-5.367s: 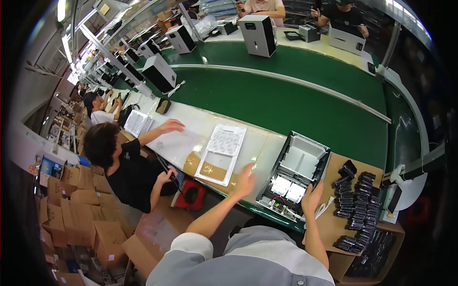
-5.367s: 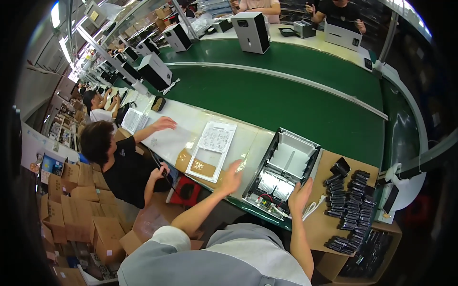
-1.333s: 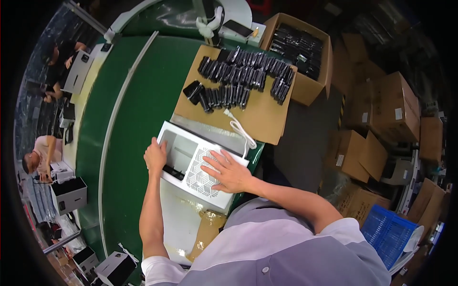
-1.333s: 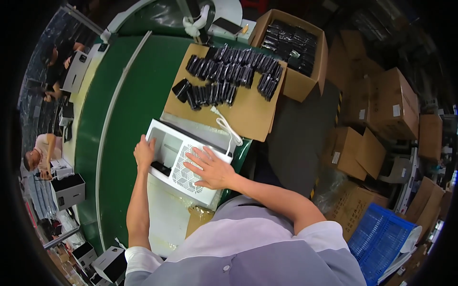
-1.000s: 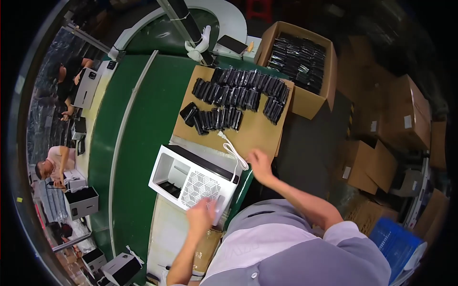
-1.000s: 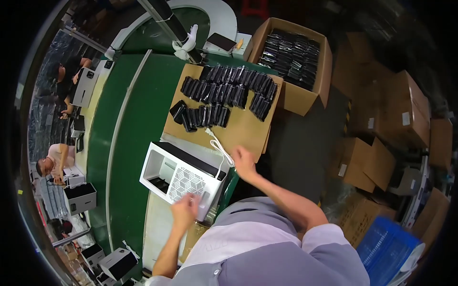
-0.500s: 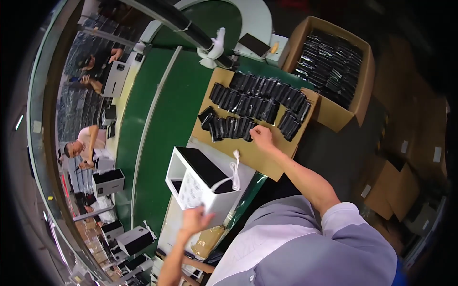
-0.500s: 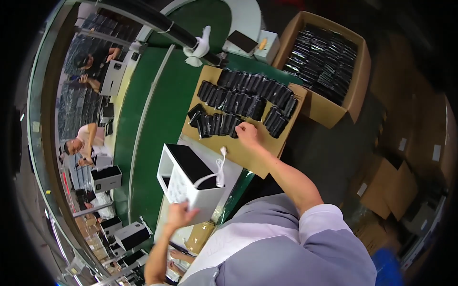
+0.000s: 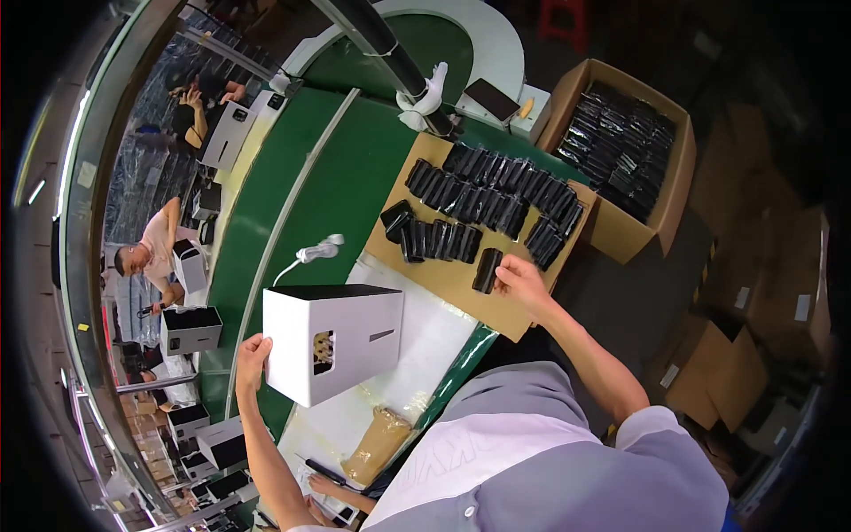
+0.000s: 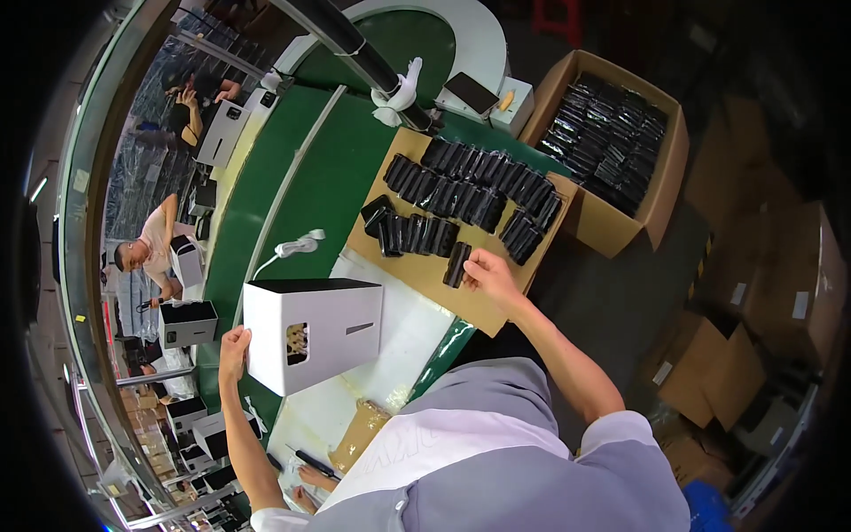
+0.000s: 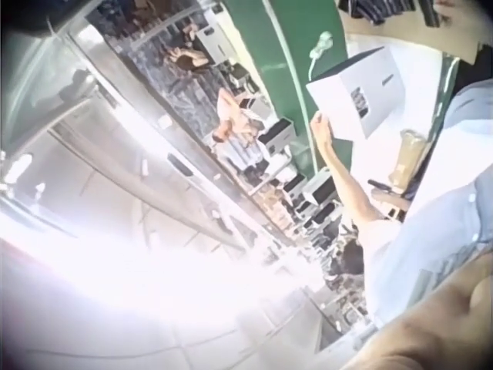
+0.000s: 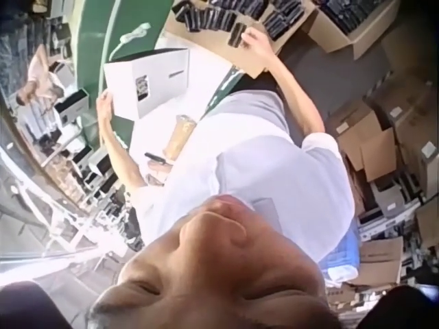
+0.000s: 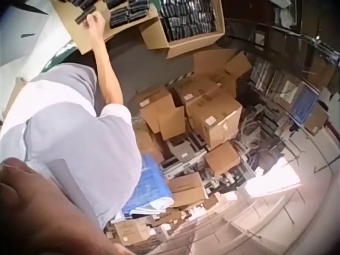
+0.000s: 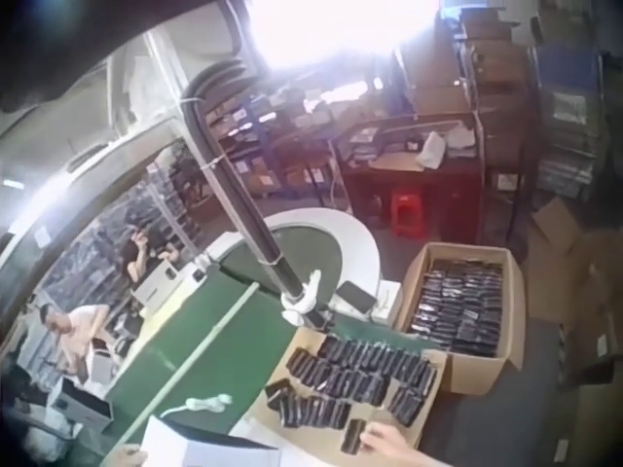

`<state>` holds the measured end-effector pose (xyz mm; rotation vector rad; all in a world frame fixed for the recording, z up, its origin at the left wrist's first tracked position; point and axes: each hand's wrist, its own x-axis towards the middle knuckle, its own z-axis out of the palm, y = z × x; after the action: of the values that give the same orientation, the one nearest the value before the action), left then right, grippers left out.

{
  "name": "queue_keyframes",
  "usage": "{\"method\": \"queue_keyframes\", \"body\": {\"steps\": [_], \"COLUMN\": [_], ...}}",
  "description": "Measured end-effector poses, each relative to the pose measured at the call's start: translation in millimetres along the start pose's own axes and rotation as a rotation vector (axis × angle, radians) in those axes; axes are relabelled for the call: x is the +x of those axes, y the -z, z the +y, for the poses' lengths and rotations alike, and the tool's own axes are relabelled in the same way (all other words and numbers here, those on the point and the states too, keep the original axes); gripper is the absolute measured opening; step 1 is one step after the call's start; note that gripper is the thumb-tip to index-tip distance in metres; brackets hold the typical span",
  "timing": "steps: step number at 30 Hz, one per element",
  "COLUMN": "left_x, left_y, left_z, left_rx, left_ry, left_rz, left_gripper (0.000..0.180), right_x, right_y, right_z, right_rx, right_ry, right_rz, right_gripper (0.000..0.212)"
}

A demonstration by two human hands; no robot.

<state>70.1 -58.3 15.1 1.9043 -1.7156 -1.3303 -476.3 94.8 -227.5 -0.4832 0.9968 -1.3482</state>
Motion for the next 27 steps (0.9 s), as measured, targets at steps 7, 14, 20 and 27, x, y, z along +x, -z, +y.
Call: {"method": "queue_keyframes", "body": {"steps": [7, 14, 20, 27], "left_x": [-34, -62, -50, -29], "left_y": [-73, -244, -289, -290], "left_z": [66, 144, 137, 105], "left_rx": [0.434, 0.123, -0.35, -0.545], "left_ry": [-0.449, -0.675, -0.307, -0.107], "left_rz": [0.59, 0.2, -0.089, -0.244], "left_gripper": [0.031, 0.006, 0.01, 0.011], "right_x": [-41, -55, -55, -50], "right_y": [-44, -99, -120, -107], "right_z": [-53, -63, -61, -55], "right_rx": [-0.011, -0.092, -0.146, -0.169], "right_ry": [0.013, 0.059, 0.063, -0.005], "right_rz": [-0.136, -0.292, -0.402, -0.383], "right_gripper": [0.012, 0.012, 0.012, 0.012]}}
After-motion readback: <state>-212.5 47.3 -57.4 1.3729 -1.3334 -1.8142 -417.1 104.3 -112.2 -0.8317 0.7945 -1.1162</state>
